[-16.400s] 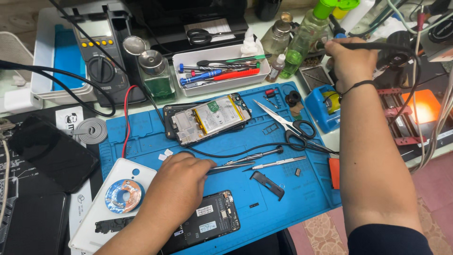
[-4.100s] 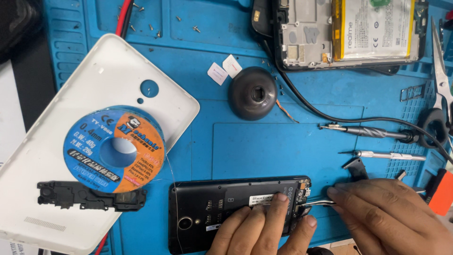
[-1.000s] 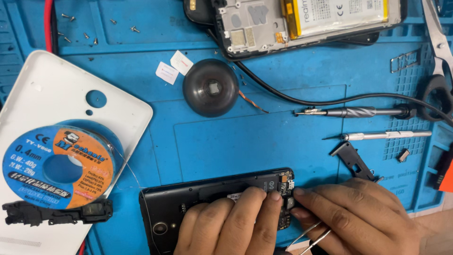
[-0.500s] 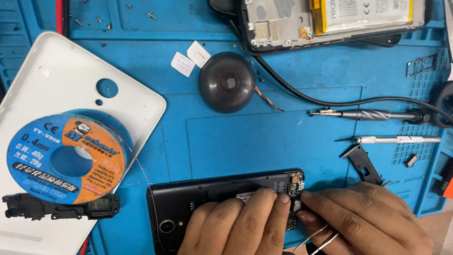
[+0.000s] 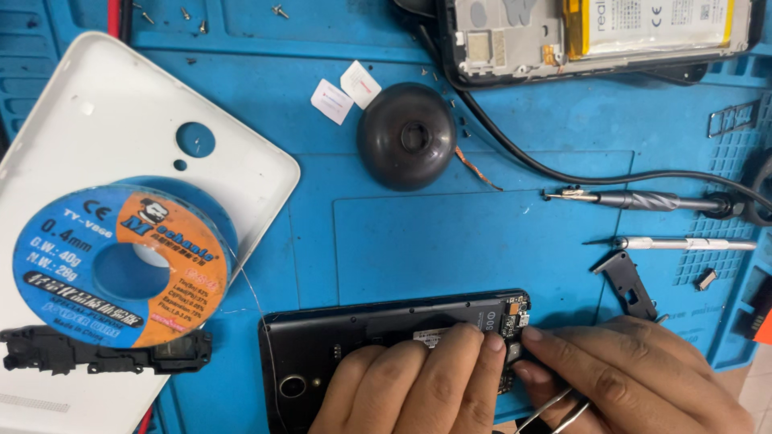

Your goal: The person repairs a disassembled smartphone at a workbench. They use a soldering iron to solder a component on the phone's exposed board, then use tweezers and a screwdriver to work on the phone, place an orange pad on its back, and continue manipulating small parts on the board.

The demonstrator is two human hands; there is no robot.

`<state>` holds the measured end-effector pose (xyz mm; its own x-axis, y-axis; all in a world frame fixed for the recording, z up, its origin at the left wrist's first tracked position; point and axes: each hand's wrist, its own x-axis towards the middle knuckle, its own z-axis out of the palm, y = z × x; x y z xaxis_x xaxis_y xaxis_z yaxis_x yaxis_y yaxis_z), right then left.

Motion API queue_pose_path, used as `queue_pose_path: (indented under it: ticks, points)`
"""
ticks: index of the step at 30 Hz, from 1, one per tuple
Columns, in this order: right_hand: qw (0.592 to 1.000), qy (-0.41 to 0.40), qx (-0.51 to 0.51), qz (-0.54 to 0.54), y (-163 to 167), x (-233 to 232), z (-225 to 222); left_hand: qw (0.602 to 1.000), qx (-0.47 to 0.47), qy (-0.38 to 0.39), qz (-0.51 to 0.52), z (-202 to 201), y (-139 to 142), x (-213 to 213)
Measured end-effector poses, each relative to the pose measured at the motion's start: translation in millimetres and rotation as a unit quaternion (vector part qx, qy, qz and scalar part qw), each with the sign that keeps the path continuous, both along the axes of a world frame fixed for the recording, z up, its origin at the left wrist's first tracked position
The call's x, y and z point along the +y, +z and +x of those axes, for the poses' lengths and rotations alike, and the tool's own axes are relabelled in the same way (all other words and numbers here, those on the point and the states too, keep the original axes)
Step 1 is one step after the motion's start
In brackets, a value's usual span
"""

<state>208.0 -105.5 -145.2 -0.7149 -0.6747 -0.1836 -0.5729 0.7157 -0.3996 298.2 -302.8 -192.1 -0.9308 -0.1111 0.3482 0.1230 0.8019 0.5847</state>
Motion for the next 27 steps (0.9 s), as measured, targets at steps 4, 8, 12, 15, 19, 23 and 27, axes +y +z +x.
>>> queue_pose_path:
  ticks: [4, 8, 12, 15, 19, 23, 27]
  points:
    - [1.000, -0.004, 0.010, -0.005, -1.6, -0.9, 1.5, 1.000, 0.012, 0.010, 0.007, -0.8, -3.9, 1.4]
    - [1.000, 0.013, 0.011, -0.014, -3.6, 0.4, -1.5, 0.992, -0.017, 0.104, 0.068, -2.9, -7.8, 13.0]
    - [0.999, 0.027, 0.018, -0.014, -4.9, 2.2, -3.7, 0.991, -0.010, 0.123, 0.060, -0.6, -12.9, 18.2]
    - [0.999, 0.027, 0.026, -0.015, -6.0, 2.6, -3.3, 0.989, -0.008, 0.135, 0.054, 1.3, -16.7, 21.0]
    - [0.999, 0.019, 0.025, -0.021, -8.3, 2.3, -1.4, 0.990, -0.020, 0.130, 0.060, 5.2, -19.7, 23.2]
    - [0.999, -0.001, 0.032, -0.030, -13.0, 1.5, 0.8, 0.991, -0.015, 0.129, 0.044, 5.8, -23.2, 24.0]
    - [0.998, 0.025, 0.035, -0.041, -13.9, 3.0, -1.5, 0.994, 0.001, 0.105, 0.004, 4.9, -25.5, 21.2]
